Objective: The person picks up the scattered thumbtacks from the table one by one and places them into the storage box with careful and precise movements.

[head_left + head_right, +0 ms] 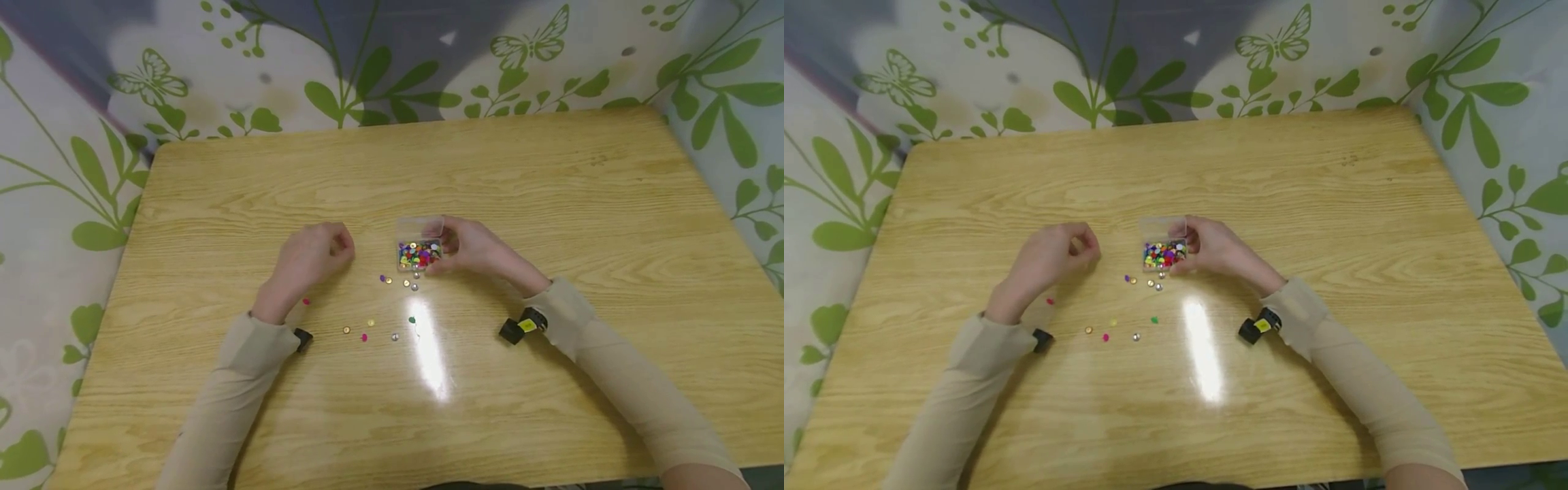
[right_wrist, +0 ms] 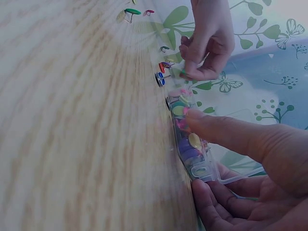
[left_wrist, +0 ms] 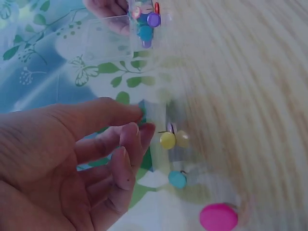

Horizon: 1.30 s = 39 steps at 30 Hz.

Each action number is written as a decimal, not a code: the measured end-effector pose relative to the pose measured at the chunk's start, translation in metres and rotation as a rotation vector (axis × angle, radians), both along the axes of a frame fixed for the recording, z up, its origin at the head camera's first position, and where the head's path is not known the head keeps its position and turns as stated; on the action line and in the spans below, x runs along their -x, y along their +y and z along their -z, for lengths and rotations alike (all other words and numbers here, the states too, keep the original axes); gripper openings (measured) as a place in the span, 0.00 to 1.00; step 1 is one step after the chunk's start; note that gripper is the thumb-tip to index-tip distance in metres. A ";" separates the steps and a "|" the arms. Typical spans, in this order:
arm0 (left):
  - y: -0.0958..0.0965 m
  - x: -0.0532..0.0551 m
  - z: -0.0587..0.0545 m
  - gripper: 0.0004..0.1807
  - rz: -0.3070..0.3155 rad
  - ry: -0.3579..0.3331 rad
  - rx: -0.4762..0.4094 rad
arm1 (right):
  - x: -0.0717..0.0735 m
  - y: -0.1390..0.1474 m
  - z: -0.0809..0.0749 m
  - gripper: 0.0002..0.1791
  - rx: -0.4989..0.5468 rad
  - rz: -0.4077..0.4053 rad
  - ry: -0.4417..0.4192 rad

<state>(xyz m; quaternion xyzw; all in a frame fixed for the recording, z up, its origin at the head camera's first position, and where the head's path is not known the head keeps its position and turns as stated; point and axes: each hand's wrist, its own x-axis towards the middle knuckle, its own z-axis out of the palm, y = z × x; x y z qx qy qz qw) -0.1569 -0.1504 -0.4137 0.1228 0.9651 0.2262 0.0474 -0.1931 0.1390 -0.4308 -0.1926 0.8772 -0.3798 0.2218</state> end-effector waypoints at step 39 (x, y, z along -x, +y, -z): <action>-0.008 0.006 -0.012 0.07 -0.046 -0.014 -0.058 | 0.001 0.000 0.002 0.37 -0.002 0.000 0.001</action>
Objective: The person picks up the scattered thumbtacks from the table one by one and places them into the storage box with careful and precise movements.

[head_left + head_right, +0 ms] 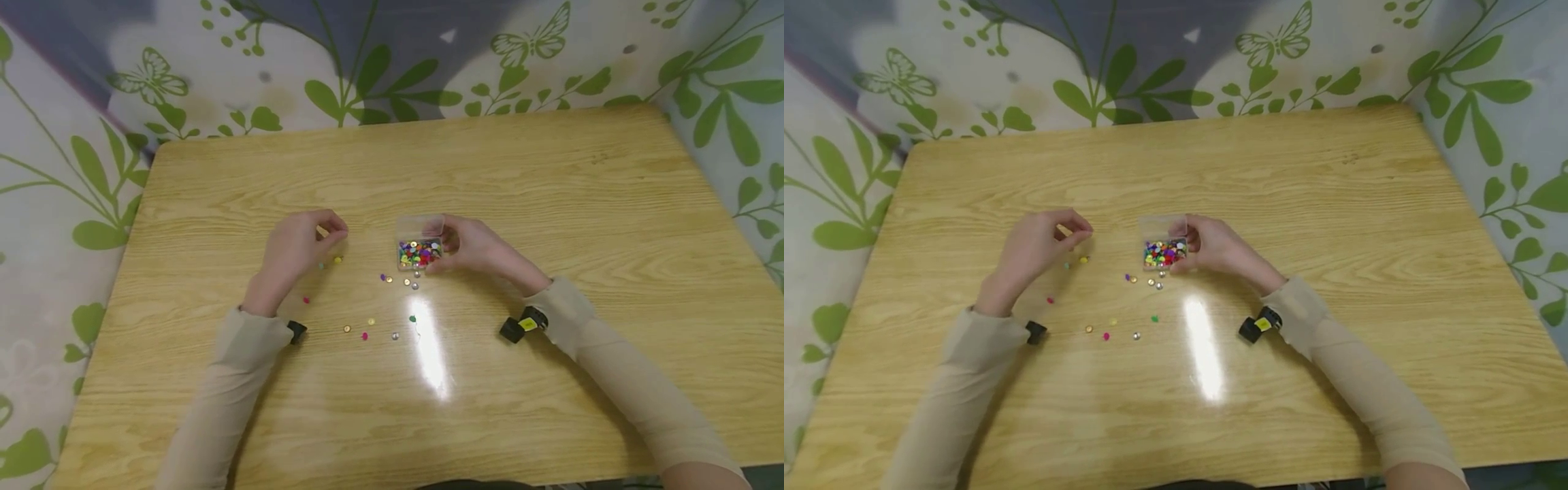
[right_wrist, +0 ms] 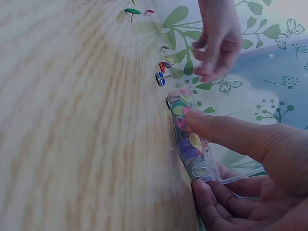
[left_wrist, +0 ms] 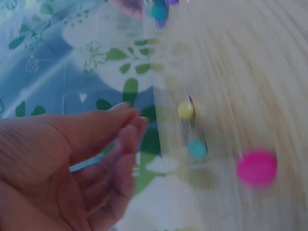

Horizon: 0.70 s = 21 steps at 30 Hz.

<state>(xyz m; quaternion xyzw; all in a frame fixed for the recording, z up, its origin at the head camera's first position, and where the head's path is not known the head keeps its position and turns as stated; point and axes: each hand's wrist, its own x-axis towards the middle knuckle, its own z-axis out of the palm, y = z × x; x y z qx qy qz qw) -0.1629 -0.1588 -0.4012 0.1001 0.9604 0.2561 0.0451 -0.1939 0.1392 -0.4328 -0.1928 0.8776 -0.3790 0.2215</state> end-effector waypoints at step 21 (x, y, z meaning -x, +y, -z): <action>-0.004 -0.003 0.011 0.06 -0.011 -0.022 0.043 | 0.000 -0.001 0.000 0.36 -0.003 0.006 -0.008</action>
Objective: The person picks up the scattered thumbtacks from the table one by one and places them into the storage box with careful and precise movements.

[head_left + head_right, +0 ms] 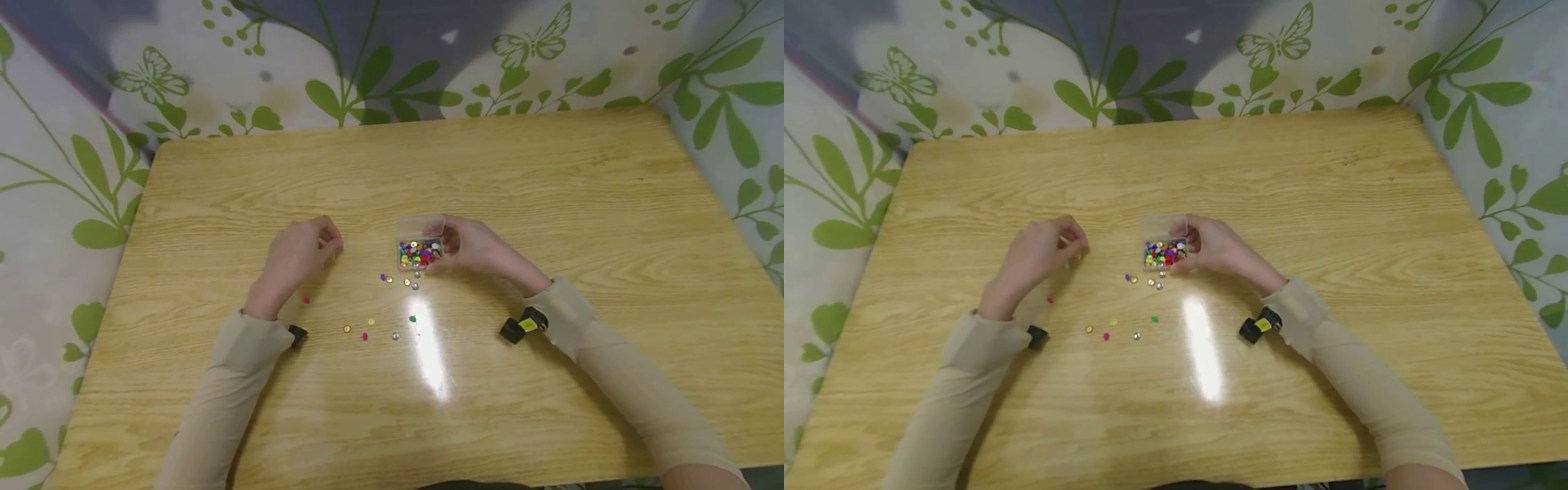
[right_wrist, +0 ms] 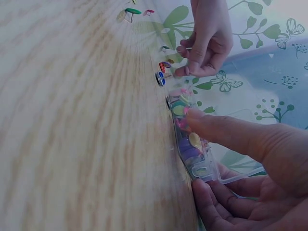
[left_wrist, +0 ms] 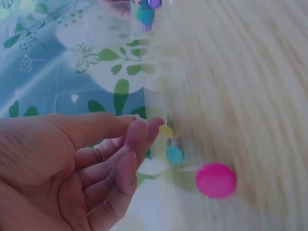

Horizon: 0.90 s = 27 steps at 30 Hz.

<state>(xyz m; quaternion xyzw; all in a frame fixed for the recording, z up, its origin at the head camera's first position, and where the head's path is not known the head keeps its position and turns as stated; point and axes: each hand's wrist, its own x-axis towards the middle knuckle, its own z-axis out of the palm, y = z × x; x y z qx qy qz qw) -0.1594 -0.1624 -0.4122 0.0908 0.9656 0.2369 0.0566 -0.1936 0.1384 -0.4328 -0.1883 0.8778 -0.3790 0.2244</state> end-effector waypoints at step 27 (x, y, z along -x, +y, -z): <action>0.070 0.001 -0.013 0.06 0.206 0.074 -0.124 | 0.002 0.001 0.001 0.36 0.005 -0.010 0.024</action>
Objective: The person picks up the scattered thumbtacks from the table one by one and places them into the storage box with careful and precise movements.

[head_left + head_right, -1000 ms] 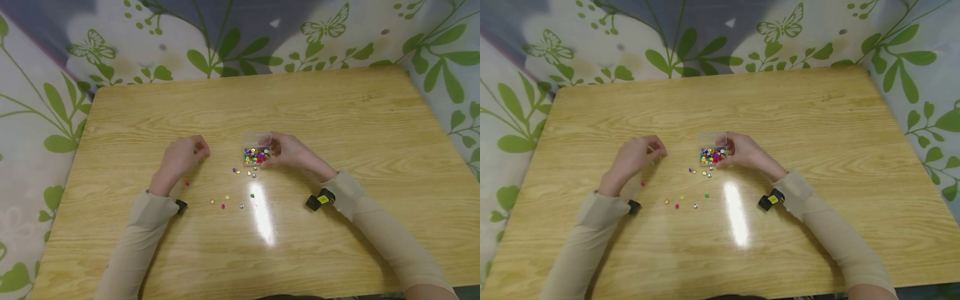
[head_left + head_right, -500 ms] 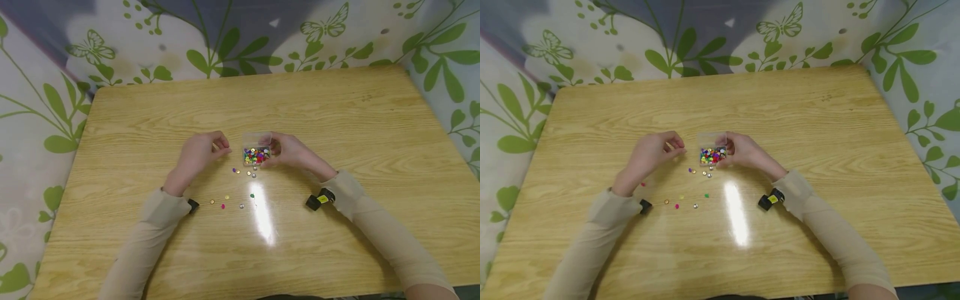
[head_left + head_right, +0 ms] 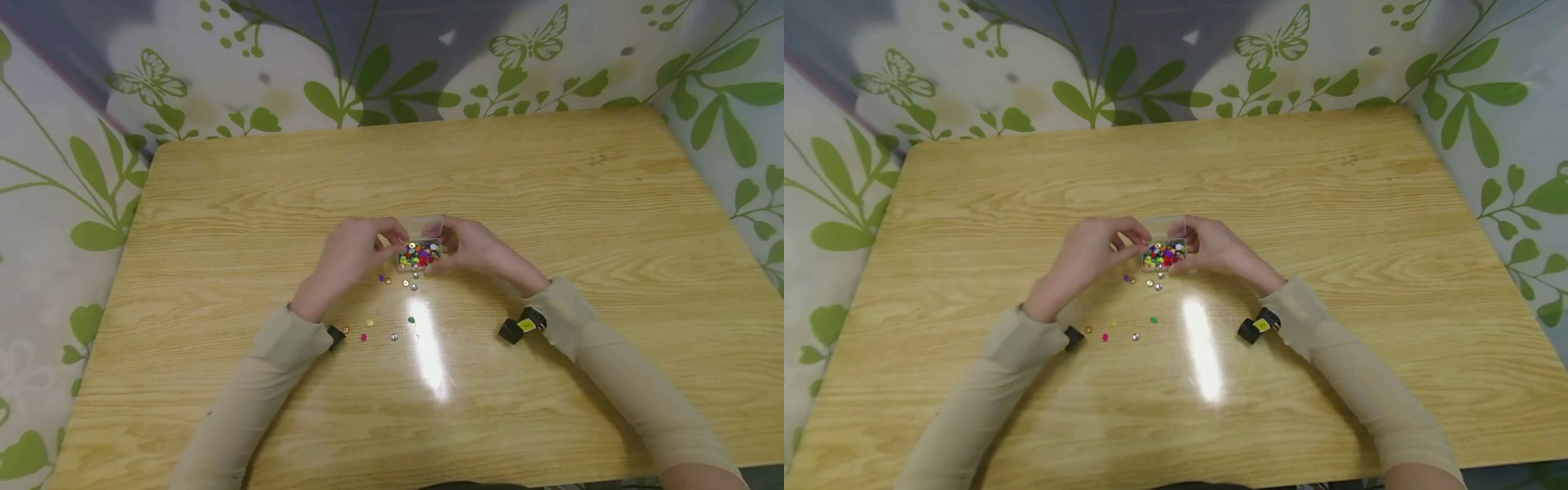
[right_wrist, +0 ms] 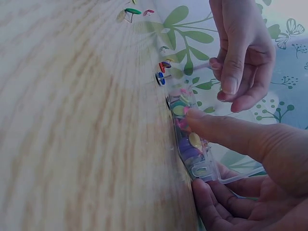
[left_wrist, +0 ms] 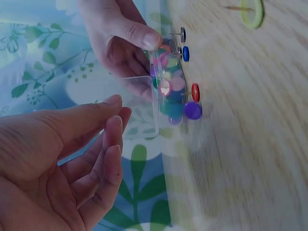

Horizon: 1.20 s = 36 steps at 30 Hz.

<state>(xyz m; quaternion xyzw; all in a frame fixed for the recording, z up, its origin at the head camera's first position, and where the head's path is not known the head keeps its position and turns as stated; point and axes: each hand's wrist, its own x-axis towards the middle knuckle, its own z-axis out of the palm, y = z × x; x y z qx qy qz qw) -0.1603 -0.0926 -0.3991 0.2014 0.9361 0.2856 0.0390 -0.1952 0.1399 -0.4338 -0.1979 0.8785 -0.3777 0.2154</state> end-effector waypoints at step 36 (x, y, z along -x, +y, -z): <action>-0.063 0.005 0.000 0.04 -0.136 -0.121 0.154 | -0.001 -0.001 -0.001 0.37 -0.022 0.017 -0.028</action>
